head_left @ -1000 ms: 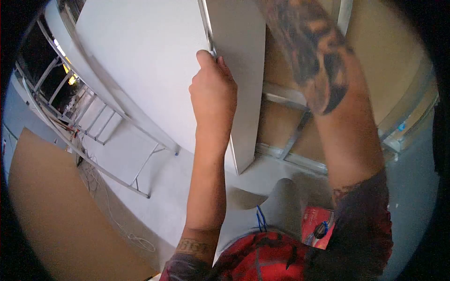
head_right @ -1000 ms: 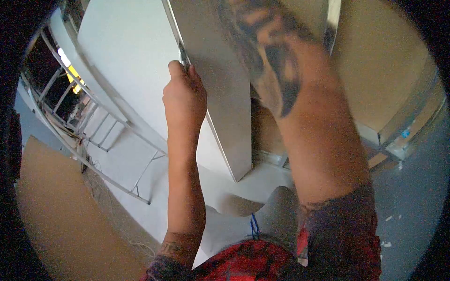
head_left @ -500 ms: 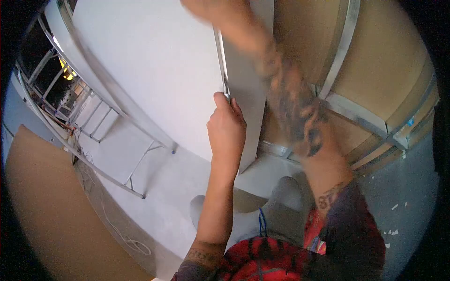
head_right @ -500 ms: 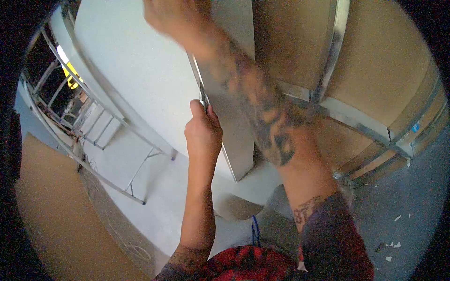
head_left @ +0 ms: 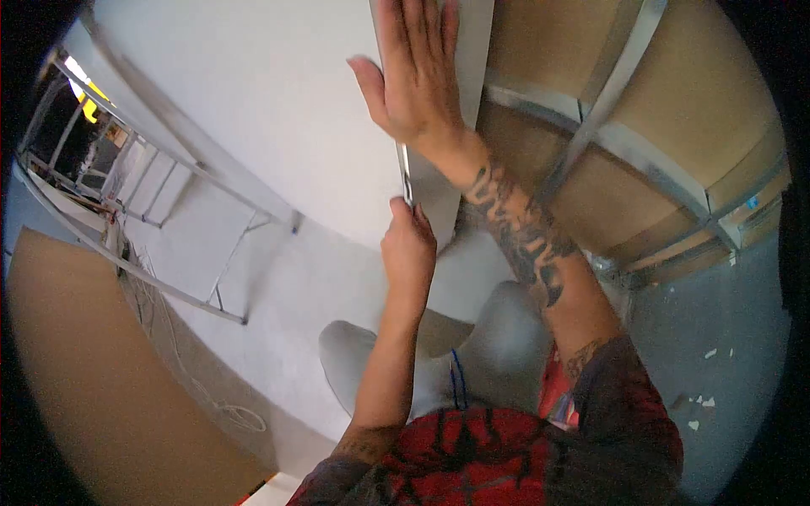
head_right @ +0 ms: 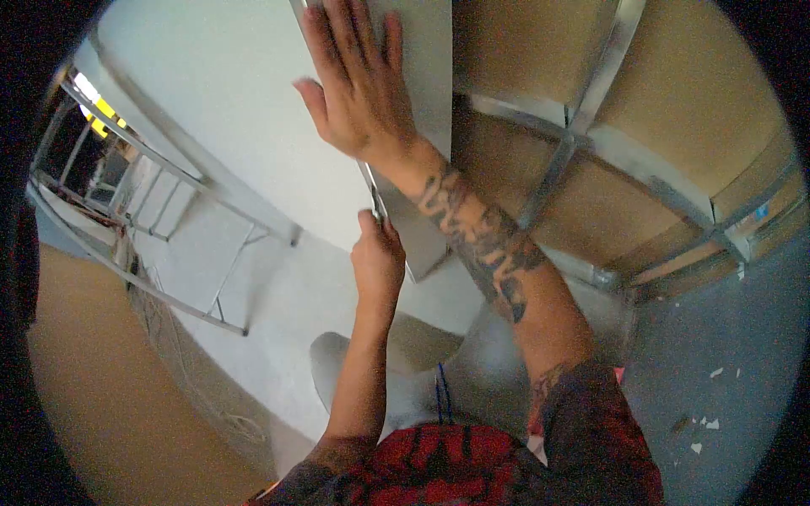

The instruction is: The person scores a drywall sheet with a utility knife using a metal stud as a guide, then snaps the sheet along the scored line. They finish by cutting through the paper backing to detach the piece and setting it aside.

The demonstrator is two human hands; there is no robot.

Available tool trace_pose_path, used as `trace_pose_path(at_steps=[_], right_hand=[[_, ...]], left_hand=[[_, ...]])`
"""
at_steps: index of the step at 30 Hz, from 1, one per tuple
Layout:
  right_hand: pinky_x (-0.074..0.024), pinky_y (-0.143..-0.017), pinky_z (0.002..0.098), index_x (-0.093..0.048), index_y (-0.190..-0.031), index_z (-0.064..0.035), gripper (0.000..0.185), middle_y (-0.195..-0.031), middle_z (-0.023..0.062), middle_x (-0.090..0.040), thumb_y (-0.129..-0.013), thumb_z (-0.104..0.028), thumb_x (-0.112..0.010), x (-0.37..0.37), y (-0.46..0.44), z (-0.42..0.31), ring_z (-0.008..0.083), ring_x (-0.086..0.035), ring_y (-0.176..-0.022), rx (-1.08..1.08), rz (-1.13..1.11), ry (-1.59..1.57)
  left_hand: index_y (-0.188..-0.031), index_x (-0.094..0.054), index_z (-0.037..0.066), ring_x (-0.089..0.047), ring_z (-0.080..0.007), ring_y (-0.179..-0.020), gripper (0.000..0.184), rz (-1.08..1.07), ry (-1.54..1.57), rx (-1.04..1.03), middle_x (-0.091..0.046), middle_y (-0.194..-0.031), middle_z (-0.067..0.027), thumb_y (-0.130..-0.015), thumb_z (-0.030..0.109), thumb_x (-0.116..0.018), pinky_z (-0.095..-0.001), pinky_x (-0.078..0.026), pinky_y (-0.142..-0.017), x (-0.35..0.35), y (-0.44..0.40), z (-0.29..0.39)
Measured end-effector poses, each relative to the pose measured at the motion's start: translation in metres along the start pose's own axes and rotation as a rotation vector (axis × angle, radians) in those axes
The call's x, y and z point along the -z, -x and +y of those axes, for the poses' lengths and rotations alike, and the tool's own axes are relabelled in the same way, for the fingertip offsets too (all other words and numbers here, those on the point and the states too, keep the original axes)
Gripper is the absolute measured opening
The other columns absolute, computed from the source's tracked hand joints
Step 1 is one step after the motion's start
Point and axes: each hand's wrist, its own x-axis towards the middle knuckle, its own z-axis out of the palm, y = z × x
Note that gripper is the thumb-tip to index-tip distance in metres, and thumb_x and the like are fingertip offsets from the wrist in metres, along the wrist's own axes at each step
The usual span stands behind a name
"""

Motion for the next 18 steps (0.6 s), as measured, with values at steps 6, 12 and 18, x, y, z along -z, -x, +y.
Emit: trace_pose_path(at_steps=[6,12,18], right_hand=[[-0.0035,-0.108,0.0748,-0.006,-0.156,-0.0021,0.092,-0.161,0.0267,-0.003,-0.089,-0.029,-0.062,0.003,-0.001,-0.013,0.0455,-0.004,-0.149,-0.034,-0.02,0.036],[-0.0079,-0.103,0.0801,-0.002,-0.157,-0.0047,0.101,-0.161,0.027,-0.003,-0.083,-0.025,-0.068,-0.025,0.002,0.014,0.0461,-0.006,-0.148,0.062,0.107,0.22],[-0.0093,-0.104,0.0797,-0.004,-0.157,-0.0043,0.094,-0.161,0.0281,-0.002,-0.086,-0.024,-0.063,-0.014,0.019,-0.015,0.0473,-0.006,-0.148,0.019,0.071,0.247]], left_hand=[[-0.106,-0.04,0.005,-0.062,-0.0521,-0.073,0.022,-0.145,-0.035,0.104,-0.064,-0.075,-0.0301,-0.1,0.024,-0.048,-0.0609,-0.046,-0.062,-0.059,0.034,-0.073],[-0.105,-0.04,0.002,-0.062,-0.0499,-0.072,0.021,-0.219,-0.066,0.196,-0.064,-0.075,-0.0281,-0.1,0.021,-0.048,-0.0596,-0.047,-0.061,-0.116,0.068,-0.131],[-0.105,-0.039,0.003,-0.063,-0.0494,-0.074,0.021,-0.228,-0.064,0.217,-0.064,-0.077,-0.0278,-0.101,0.023,-0.046,-0.0596,-0.047,-0.063,-0.153,0.066,-0.159]])
